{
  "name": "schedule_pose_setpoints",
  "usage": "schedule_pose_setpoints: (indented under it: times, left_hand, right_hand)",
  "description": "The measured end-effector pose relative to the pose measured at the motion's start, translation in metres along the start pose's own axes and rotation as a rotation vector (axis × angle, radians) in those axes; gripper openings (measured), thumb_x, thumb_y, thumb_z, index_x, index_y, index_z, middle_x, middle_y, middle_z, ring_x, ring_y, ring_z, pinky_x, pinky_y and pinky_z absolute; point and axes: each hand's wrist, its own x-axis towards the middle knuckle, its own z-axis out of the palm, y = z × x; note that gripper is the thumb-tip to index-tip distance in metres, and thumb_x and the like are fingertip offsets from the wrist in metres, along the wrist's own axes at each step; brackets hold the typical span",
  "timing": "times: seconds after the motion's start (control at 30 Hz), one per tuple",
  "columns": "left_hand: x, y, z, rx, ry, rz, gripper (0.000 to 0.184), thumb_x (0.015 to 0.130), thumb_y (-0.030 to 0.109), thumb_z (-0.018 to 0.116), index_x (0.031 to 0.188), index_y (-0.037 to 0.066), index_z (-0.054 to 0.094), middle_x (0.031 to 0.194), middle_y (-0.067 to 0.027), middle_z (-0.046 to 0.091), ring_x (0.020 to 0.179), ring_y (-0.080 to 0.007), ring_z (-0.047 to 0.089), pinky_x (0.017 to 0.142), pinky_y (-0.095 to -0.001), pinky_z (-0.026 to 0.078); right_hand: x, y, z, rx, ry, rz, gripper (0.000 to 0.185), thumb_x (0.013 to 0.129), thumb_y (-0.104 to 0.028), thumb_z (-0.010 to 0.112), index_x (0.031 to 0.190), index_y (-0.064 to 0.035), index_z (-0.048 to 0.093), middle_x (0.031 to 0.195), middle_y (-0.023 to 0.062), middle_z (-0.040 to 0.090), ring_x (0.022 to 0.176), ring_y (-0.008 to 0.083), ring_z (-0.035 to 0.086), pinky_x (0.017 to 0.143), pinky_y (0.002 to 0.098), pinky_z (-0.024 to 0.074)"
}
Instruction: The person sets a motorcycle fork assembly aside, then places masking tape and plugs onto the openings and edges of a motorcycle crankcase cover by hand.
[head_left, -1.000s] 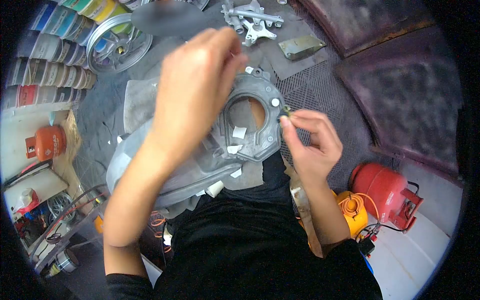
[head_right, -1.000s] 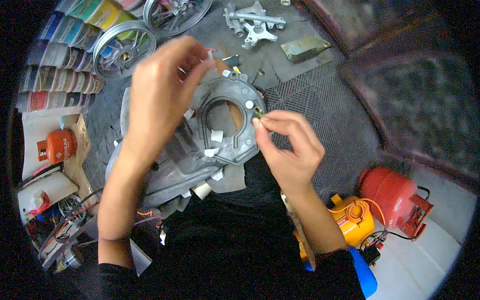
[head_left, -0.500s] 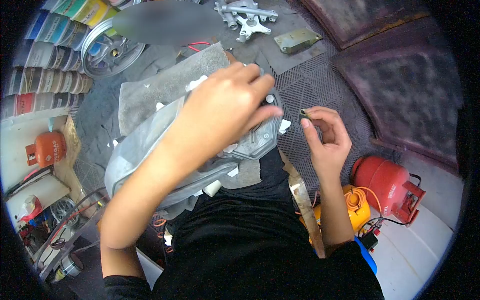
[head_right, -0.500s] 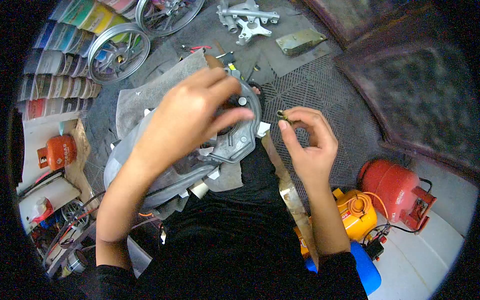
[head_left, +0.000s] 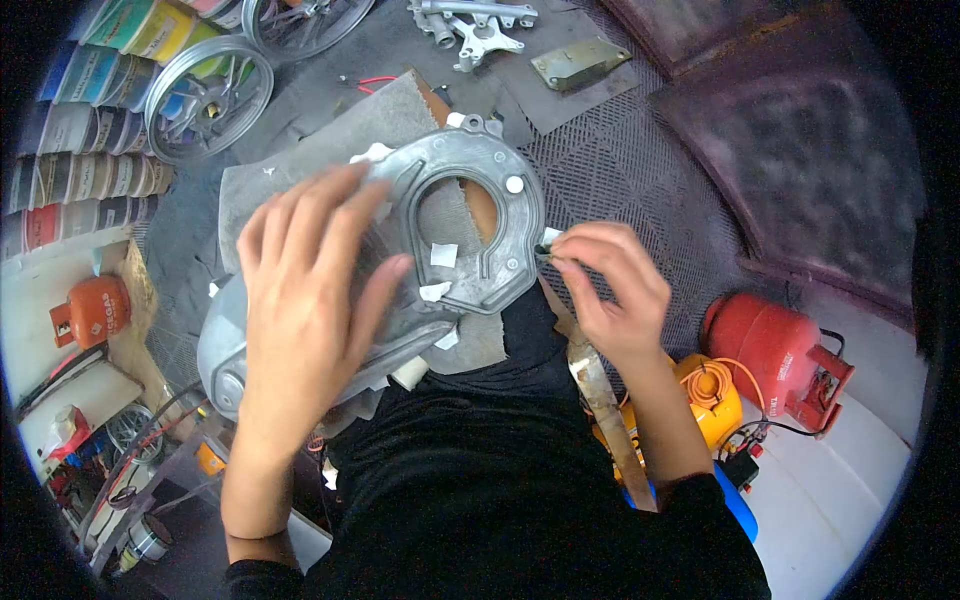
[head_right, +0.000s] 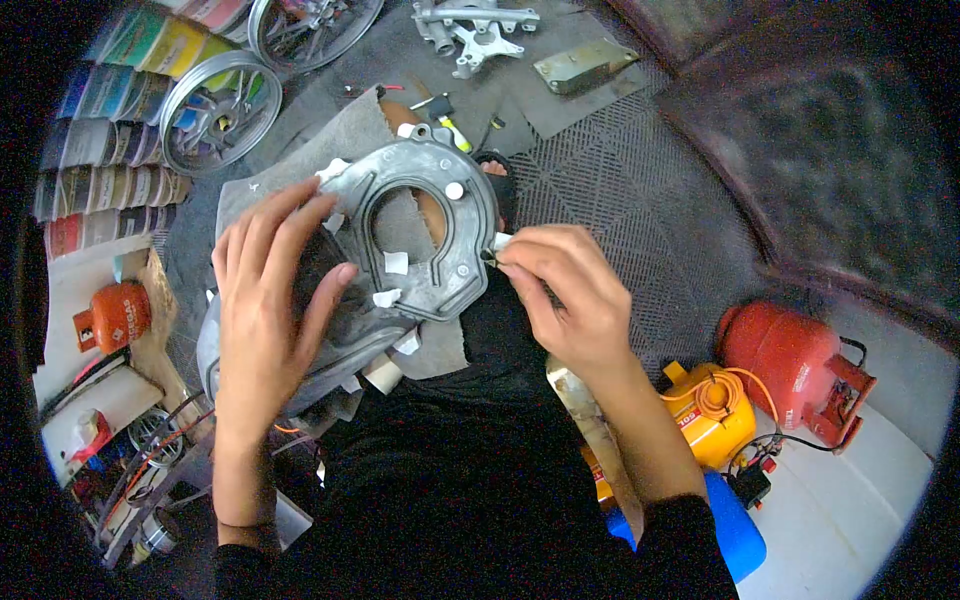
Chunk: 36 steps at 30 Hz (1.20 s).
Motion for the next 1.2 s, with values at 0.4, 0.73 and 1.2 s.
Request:
schedule_pose_setpoints:
  times: [0.4, 0.73, 1.2]
  left_hand:
    - [-0.027, -0.017, 0.030, 0.038, -0.002, -0.186, 0.087, 0.086, 0.030, 0.085, 0.161, 0.006, 0.048, 0.153, -0.0151, 0.060, 0.142, -0.0320, 0.056, 0.122, -0.0526, 0.036]
    - [-0.023, -0.017, 0.031, 0.019, -0.028, -0.190, 0.088, 0.083, 0.027, 0.087, 0.160, 0.006, 0.048, 0.151, -0.0144, 0.060, 0.139, -0.0329, 0.057, 0.119, -0.0530, 0.038]
    - [-0.023, -0.018, 0.031, 0.011, -0.023, -0.203, 0.084, 0.086, 0.028, 0.087, 0.160, 0.008, 0.051, 0.152, -0.0153, 0.061, 0.138, -0.0344, 0.058, 0.119, -0.0476, 0.039]
  right_hand:
    - [-0.017, 0.024, -0.002, -0.066, 0.017, 0.185, 0.015, 0.085, 0.009, 0.080, 0.098, 0.0018, 0.077, 0.101, 0.0132, 0.076, 0.096, 0.0272, 0.076, 0.088, 0.0363, 0.0597]
    - [0.007, 0.028, -0.014, -0.047, -0.025, 0.122, 0.017, 0.083, 0.009, 0.081, 0.097, 0.0012, 0.077, 0.100, 0.0142, 0.077, 0.096, 0.0288, 0.076, 0.087, 0.0372, 0.0598]
    - [0.035, 0.041, -0.028, -0.065, -0.210, -0.018, 0.020, 0.082, 0.009, 0.080, 0.099, -0.0005, 0.078, 0.102, 0.0126, 0.078, 0.098, 0.0295, 0.076, 0.089, 0.0393, 0.0597]
